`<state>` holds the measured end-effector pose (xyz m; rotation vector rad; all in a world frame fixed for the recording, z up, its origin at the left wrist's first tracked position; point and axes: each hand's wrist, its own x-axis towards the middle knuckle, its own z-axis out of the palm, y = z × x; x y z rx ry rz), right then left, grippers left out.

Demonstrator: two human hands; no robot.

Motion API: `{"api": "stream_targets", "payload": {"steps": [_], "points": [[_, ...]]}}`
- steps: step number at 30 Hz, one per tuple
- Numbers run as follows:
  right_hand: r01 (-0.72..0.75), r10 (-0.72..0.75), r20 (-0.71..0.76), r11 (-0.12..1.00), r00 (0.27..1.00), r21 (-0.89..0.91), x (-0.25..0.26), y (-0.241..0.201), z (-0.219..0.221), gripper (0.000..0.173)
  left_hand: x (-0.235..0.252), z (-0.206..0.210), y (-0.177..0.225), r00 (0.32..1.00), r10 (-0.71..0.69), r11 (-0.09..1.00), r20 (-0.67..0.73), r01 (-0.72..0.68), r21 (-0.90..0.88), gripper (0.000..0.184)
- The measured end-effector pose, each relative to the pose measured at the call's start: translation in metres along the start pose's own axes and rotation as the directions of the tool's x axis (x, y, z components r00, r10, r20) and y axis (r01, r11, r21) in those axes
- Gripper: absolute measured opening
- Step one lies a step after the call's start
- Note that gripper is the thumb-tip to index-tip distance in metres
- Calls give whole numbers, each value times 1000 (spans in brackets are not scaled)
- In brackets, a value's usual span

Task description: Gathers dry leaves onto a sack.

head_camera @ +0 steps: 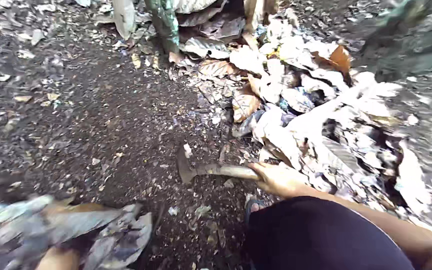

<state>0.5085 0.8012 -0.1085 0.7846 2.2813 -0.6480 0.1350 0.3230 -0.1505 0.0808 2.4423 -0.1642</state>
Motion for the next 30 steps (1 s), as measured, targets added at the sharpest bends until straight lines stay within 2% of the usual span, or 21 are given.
{"api": "stream_targets", "payload": {"steps": [2,5,9,11,14,17,18,20,22,24,25,26,27,28,29,30], "points": [[-3,3,20,1000,1000,14,10,11,-8,66,1,13,48,993,-1,995,-121,-10,-96,38],[46,-41,-51,995,998,87,23,29,-15,73,-19,9,127,992,-40,982,-119,17,-190,37],[205,-145,-235,946,961,252,32,46,-35,79,-34,5,213,992,15,948,-128,-55,-313,41],[228,-161,-261,941,952,249,36,48,-51,78,-38,5,253,990,30,921,-137,-81,-381,40],[209,-172,-175,952,970,224,44,44,-82,73,-47,9,298,986,64,820,-157,-141,-554,39],[199,-167,-133,936,977,291,52,58,-96,72,-72,8,335,970,203,659,-131,-234,-715,68],[179,-151,-111,927,982,328,54,62,-96,71,-84,8,344,963,243,634,-115,-248,-733,75],[132,-112,-73,900,991,416,58,66,-85,69,-111,9,351,948,302,647,-97,-279,-709,69],[52,-49,-21,828,999,558,60,59,-62,64,-133,12,350,925,372,696,-76,-333,-636,58],[1,-21,19,686,1000,728,49,57,-33,53,-154,27,350,880,474,734,-20,-407,-544,53],[75,-70,-41,593,997,802,42,61,-14,46,-162,35,351,850,526,752,33,-447,-485,57],[221,-146,-170,487,974,845,39,69,10,44,-167,46,352,817,572,757,70,-493,-430,64],[349,-206,-286,428,936,834,34,70,26,41,-169,58,352,784,614,748,92,-540,-385,73],[78,-62,-52,578,997,812,11,41,0,37,-170,71,351,753,651,729,95,-585,-355,80],[-182,167,100,606,981,774,-3,6,-18,36,-170,82,351,728,678,714,102,-619,-328,85],[-393,330,230,605,915,692,-11,-30,-38,34,-168,92,350,715,691,710,111,-640,-293,90]]}}
